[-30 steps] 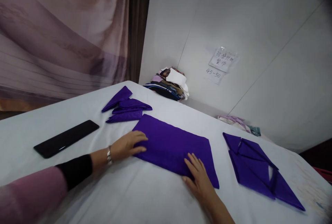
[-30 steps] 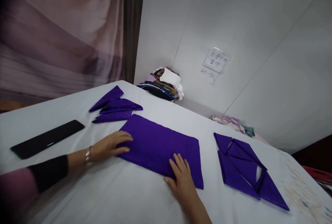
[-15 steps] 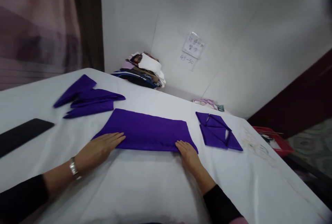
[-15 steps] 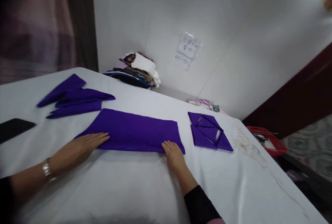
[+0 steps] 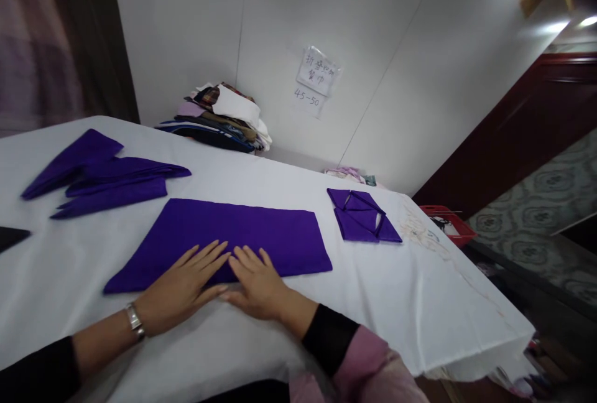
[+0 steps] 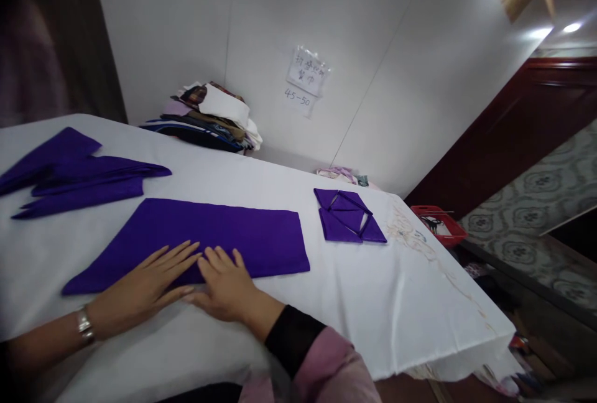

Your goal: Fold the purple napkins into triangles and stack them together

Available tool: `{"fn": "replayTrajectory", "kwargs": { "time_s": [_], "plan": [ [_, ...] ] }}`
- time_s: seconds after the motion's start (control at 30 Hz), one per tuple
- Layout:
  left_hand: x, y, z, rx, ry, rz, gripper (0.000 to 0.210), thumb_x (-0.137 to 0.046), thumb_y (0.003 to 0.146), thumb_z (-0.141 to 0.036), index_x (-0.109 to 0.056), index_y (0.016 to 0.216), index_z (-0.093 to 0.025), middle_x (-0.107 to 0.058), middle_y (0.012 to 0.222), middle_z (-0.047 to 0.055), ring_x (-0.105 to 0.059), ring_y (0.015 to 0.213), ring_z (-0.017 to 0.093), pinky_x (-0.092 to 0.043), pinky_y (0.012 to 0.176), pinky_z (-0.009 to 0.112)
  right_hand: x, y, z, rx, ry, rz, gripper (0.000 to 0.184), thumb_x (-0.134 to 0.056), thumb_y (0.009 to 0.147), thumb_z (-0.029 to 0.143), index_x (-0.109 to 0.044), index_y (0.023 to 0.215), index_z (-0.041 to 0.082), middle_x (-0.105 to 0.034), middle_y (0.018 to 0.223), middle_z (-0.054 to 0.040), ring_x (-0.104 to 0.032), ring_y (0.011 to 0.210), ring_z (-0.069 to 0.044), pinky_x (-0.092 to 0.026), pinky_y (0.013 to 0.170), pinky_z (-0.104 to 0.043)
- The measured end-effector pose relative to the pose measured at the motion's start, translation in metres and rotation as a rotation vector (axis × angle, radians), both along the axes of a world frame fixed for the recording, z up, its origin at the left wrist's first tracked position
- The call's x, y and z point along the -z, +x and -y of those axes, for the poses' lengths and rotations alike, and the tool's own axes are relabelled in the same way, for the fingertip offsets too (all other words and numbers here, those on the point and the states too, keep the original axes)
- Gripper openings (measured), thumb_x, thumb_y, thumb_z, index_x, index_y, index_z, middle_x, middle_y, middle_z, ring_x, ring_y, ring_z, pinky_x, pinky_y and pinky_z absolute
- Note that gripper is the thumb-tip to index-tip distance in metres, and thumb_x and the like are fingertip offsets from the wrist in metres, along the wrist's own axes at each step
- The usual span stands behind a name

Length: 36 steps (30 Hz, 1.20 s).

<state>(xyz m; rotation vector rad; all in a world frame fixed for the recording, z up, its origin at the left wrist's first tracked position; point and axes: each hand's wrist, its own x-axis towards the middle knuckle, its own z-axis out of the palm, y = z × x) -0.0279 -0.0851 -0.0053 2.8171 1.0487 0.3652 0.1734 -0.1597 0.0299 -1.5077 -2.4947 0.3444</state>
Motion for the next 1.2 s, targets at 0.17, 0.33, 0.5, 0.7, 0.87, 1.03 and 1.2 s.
{"fn": "replayTrajectory", "kwargs": {
  "time_s": [0.17,0.33,0.5,0.7,0.87,1.03,1.2],
  "plan": [
    [0.019,0.004,-0.004,-0.009,-0.009,-0.068,0.065,-0.041,0.079,-0.063,-0.043,0.134,-0.028,-0.039,0.142,0.004,-0.034,0.132,0.027,-0.024,0.109,0.047,0.019,0.0,-0.003,0.025,-0.034,0.006,0.075,-0.03,0.088,0.063,-0.019,0.143,0.014,-0.02,0.15,-0.0118,-0.013,0.139,-0.024,-0.012,0.111,-0.05],
    [0.02,0.0,-0.006,-0.009,-0.032,-0.082,0.064,-0.037,0.081,-0.063,-0.037,0.136,-0.03,-0.032,0.145,0.002,-0.03,0.134,0.027,-0.021,0.11,0.049,0.033,0.076,0.03,0.28,-0.07,0.093,0.07,-0.036,0.088,0.057,-0.024,0.143,0.016,-0.021,0.15,-0.0098,-0.014,0.138,-0.025,-0.011,0.111,-0.051],
    [0.02,0.001,-0.004,-0.003,-0.048,-0.059,0.063,-0.039,0.081,-0.063,-0.036,0.136,-0.033,-0.032,0.145,0.001,-0.029,0.134,0.027,-0.021,0.11,0.049,0.036,0.137,0.06,0.567,-0.097,0.172,0.063,-0.031,0.092,0.05,-0.025,0.143,0.014,-0.02,0.149,-0.0108,-0.016,0.138,-0.026,-0.013,0.11,-0.052],
    [0.008,0.002,-0.016,-0.04,-0.166,-0.088,0.063,-0.034,0.084,-0.059,-0.031,0.139,-0.028,-0.029,0.146,0.004,-0.026,0.135,0.027,-0.025,0.108,0.05,0.015,0.113,0.028,0.51,-0.04,0.108,0.073,-0.028,0.09,0.059,-0.023,0.143,0.01,-0.016,0.15,-0.0127,-0.008,0.139,-0.025,-0.008,0.111,-0.049],
    [-0.01,0.003,-0.056,-0.232,-0.108,-0.093,0.064,-0.038,0.083,-0.053,-0.035,0.138,-0.021,-0.027,0.148,0.008,-0.02,0.137,0.03,-0.017,0.109,0.054,0.006,0.048,-0.035,0.243,-0.042,0.005,0.078,-0.024,0.088,0.065,-0.022,0.143,0.01,-0.018,0.15,-0.0144,-0.009,0.139,-0.024,-0.007,0.111,-0.048],
    [-0.004,-0.006,-0.088,-0.4,-0.088,-0.131,0.064,-0.04,0.08,-0.051,-0.044,0.133,-0.016,-0.036,0.145,0.012,-0.023,0.136,0.033,-0.019,0.108,0.054,0.021,0.046,-0.083,0.183,-0.106,0.008,0.076,-0.026,0.087,0.065,-0.024,0.142,0.012,-0.019,0.15,-0.0129,-0.012,0.139,-0.025,-0.01,0.11,-0.049],
    [0.006,-0.016,-0.094,-0.34,-0.062,-0.131,0.054,-0.034,0.083,-0.048,-0.052,0.127,-0.022,-0.041,0.143,0.008,-0.023,0.136,0.033,-0.02,0.107,0.055,0.024,0.132,-0.096,0.587,-0.127,0.093,0.068,-0.028,0.092,0.055,-0.024,0.142,0.009,-0.017,0.15,-0.0136,-0.011,0.139,-0.025,-0.008,0.11,-0.048]
  ]
}}
